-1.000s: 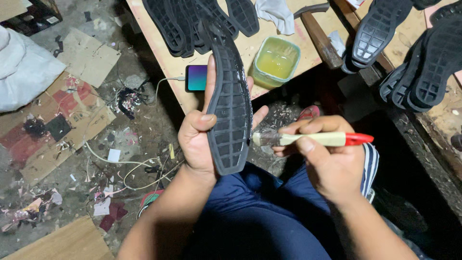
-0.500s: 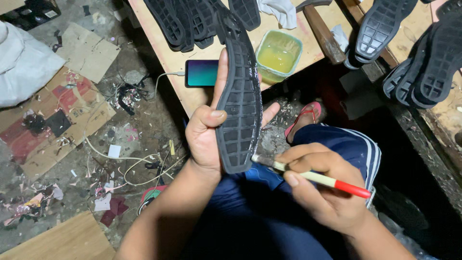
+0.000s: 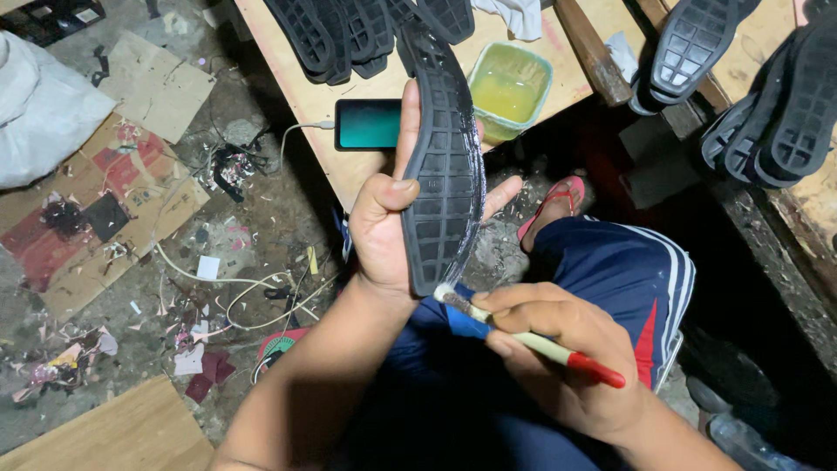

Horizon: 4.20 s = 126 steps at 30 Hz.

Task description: The person sits on the floor of a shoe workshop and brushes glue from a plastic container onto the tread side of rubber shoe soles, coating one sole at a time and setting finished soles on the work table with the others.

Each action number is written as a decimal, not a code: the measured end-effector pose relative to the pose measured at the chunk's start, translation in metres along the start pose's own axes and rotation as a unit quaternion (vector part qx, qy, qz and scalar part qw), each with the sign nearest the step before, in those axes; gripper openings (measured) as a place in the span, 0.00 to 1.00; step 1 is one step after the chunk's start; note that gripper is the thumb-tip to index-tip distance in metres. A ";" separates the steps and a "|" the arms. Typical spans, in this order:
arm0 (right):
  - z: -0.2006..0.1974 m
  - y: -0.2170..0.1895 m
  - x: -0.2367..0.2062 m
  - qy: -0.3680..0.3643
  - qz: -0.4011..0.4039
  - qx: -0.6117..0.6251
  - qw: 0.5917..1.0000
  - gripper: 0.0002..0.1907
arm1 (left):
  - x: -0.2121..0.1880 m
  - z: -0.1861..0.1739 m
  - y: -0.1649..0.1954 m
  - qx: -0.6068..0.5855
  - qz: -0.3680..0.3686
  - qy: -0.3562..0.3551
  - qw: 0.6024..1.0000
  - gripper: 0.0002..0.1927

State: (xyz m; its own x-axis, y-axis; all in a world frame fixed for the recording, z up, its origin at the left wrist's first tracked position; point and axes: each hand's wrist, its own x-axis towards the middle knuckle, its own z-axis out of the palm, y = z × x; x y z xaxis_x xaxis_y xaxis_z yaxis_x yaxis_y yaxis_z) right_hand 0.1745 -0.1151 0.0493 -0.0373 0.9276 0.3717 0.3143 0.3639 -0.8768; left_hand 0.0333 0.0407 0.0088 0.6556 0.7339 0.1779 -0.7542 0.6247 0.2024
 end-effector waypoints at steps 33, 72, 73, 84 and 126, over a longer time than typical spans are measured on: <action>-0.009 -0.018 0.022 0.054 0.025 -0.081 0.995 0.09 | -0.004 -0.007 -0.021 -0.021 -0.104 -0.034 0.994 0.41; -0.024 -0.008 0.008 -0.098 -0.059 -0.043 0.993 0.10 | 0.006 -0.021 -0.018 -0.140 -0.050 -0.075 0.986 0.35; -0.025 -0.009 0.006 -0.107 -0.033 -0.018 0.993 0.11 | 0.006 -0.021 -0.017 -0.134 -0.048 -0.082 0.986 0.35; -0.015 -0.009 0.003 -0.058 -0.085 -0.056 0.993 0.11 | 0.003 -0.018 -0.012 -0.114 -0.046 -0.071 0.990 0.38; -0.006 -0.008 0.016 -0.061 -0.076 -0.058 0.993 0.09 | -0.027 -0.001 -0.023 -0.109 -0.133 -0.017 0.985 0.55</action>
State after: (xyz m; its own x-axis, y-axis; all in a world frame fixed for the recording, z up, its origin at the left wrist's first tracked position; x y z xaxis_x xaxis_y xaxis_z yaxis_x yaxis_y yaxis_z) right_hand 0.1771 -0.1041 0.0642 -0.2061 0.8682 0.4513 0.4039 0.4956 -0.7689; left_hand 0.0328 0.0066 -0.0012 0.8293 0.5290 0.1804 -0.5428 0.8392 0.0345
